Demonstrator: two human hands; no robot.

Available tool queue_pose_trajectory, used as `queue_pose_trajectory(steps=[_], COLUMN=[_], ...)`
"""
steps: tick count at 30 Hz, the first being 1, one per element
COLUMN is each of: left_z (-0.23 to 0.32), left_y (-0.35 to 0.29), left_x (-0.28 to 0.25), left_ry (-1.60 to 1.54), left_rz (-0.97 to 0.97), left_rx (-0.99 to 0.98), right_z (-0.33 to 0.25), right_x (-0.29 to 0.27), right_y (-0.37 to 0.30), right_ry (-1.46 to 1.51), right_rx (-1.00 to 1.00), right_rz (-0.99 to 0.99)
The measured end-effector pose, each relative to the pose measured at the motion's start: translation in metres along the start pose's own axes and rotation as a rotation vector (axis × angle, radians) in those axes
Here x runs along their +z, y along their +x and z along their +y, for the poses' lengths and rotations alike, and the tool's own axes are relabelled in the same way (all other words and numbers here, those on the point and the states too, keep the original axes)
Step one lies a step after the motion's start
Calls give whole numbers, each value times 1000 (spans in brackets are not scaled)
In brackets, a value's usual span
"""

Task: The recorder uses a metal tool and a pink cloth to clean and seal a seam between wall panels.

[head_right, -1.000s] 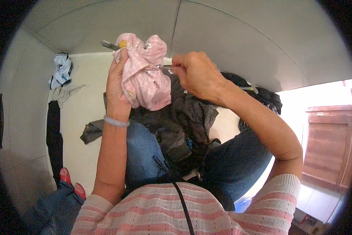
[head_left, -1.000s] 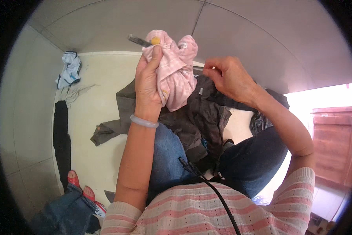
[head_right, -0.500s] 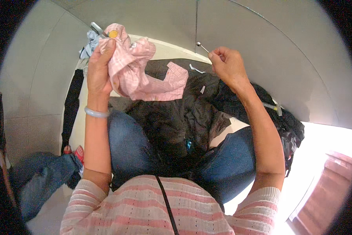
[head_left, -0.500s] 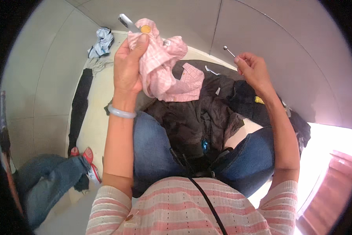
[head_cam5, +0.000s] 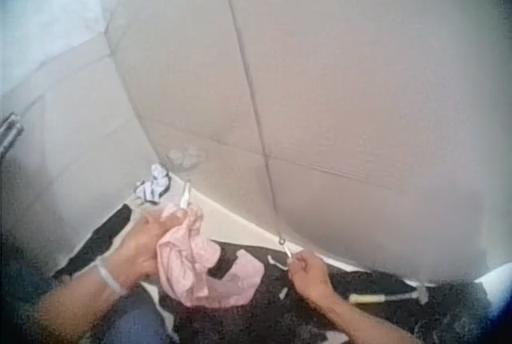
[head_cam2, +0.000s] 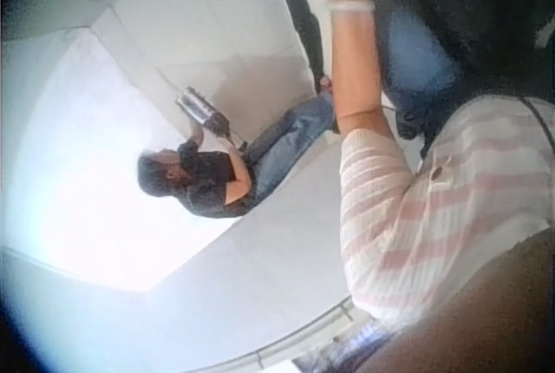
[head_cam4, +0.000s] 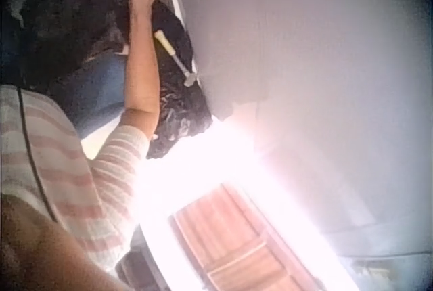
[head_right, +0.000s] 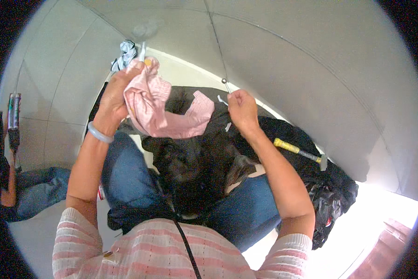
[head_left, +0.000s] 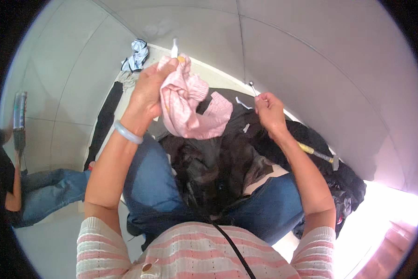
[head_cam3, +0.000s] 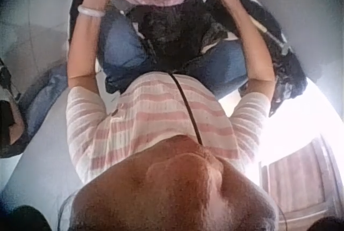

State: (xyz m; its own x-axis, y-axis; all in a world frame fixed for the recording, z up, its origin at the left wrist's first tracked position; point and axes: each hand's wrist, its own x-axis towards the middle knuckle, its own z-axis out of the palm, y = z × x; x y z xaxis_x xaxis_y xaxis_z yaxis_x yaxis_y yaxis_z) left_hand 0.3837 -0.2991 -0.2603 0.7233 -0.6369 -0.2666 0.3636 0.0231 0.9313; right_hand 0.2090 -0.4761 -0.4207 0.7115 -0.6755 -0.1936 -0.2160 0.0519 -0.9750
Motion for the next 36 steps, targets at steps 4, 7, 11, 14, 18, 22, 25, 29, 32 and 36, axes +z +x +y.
queue_pose_trajectory(steps=[4, 7, 11, 14, 18, 22, 25, 29, 32, 36], left_z=[-13, -28, -66, -92, -102, -105, -110, -119, -114, -120], left_y=[1, 4, 30, 53, 81, 95, 105, 117, 114, 108], left_x=[22, 19, 0, -28, -42, -47, -54, -56, -40, -32], left_ry=[-74, -46, -176, -318, -352, -400, -418, -400, -422, -460], left_rz=[2, -51, -111, -234, -301, -405, -502, -486, -451, -495], left_rx=[-115, -122, -219, -332, -429, -558, -520, -556, -588, -662], right_z=[-2, -18, -25, -28, -62, -94, -110, -134, -146, -148], right_x=[6, 16, 20, 24, 43, 63, 70, 95, 105, 108], right_y=[-5, -11, -11, -9, -6, -4, 3, 28, 49, 71], right_ry=[90, 50, -38, -81, -98, -120, -392, -521, -505, -507], right_rx=[-50, -69, -52, -95, -66, -34, -126, -277, -305, -378], right_rz=[7, 33, 124, 150, 273, 377, 473, 629, 693, 750])
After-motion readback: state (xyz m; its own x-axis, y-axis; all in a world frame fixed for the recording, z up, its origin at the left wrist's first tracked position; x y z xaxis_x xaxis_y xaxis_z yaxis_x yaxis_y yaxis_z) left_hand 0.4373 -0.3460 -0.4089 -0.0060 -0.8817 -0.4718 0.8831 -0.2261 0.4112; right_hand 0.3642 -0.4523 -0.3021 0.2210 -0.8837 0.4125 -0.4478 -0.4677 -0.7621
